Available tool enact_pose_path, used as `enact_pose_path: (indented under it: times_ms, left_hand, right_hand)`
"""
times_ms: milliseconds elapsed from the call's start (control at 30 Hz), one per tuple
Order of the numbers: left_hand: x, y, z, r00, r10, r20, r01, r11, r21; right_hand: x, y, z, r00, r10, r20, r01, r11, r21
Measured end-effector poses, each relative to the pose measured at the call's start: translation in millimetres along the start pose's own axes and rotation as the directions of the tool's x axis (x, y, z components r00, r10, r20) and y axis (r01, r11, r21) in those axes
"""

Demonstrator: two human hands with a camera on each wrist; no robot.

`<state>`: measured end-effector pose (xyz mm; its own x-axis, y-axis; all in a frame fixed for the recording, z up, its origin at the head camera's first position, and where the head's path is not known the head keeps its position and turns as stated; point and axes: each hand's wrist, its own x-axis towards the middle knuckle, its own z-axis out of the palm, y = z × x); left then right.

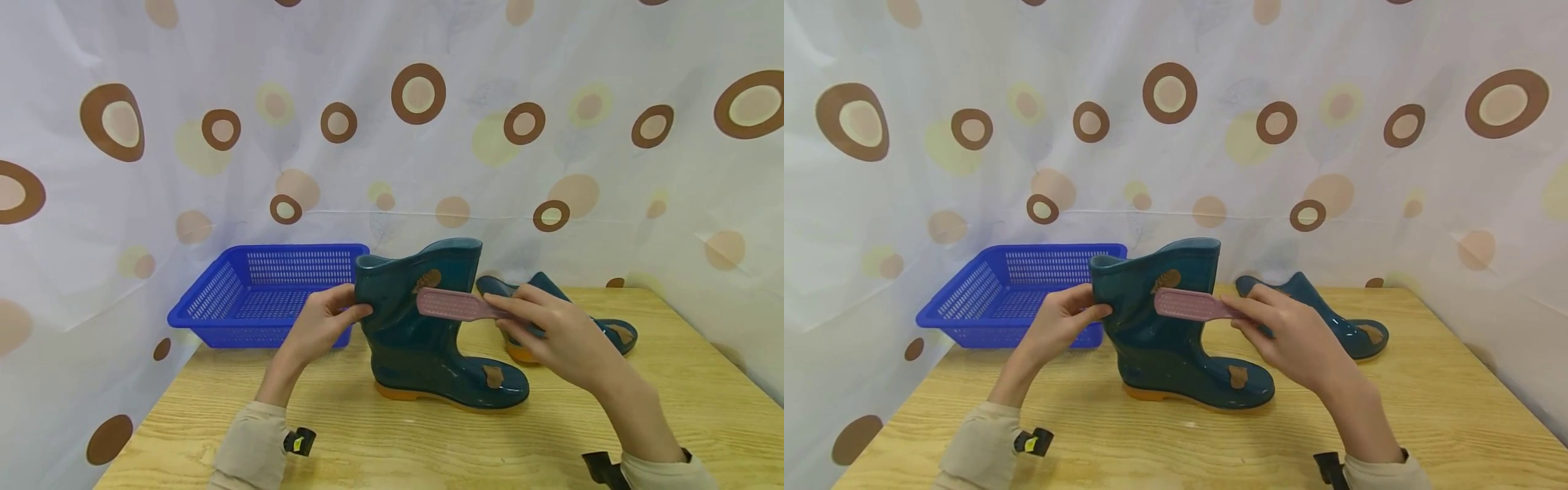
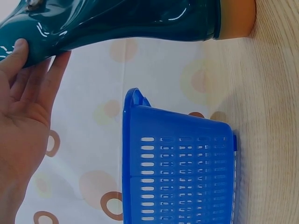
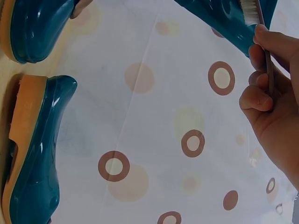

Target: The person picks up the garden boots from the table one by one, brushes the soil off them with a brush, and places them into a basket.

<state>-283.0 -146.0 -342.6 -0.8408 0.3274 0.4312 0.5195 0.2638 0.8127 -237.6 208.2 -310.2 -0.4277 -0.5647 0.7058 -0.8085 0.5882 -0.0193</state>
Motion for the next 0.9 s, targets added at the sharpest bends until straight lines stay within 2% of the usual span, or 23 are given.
enact_pose_path:
  times_ms: [300,467,667,800,900]
  left_hand:
    - [0.8,-2.1,-0.3,1.0,-0.002,0.003,0.002,1.0,0.007]
    - [-0.1,-0.8,0.4,1.0,0.011,0.003,-0.011,1.0,0.002]
    - [-1.4,-0.4,0.7,1.0,0.003,0.012,-0.003,1.0,0.006]
    - [-2.4,-0.2,-0.1,1.0,0.008,0.009,-0.008,1.0,0.018]
    - [-2.0,0.4,0.1,1.0,0.026,0.011,-0.026,1.0,0.017]
  right_hand:
    - [-6.3,6,-12,0.999,0.047,0.023,-0.047,0.998,-0.031]
    - [-7.0,7,-15,1.0,0.018,-0.004,-0.018,1.0,0.012]
    - [0.8,-6,0,0.996,-0.013,-0.084,0.015,1.0,0.025]
    - [7.1,-14,12,0.993,-0.028,-0.111,0.025,0.999,-0.026]
    - [7.3,-15,13,0.991,-0.029,-0.129,0.019,0.997,-0.075]
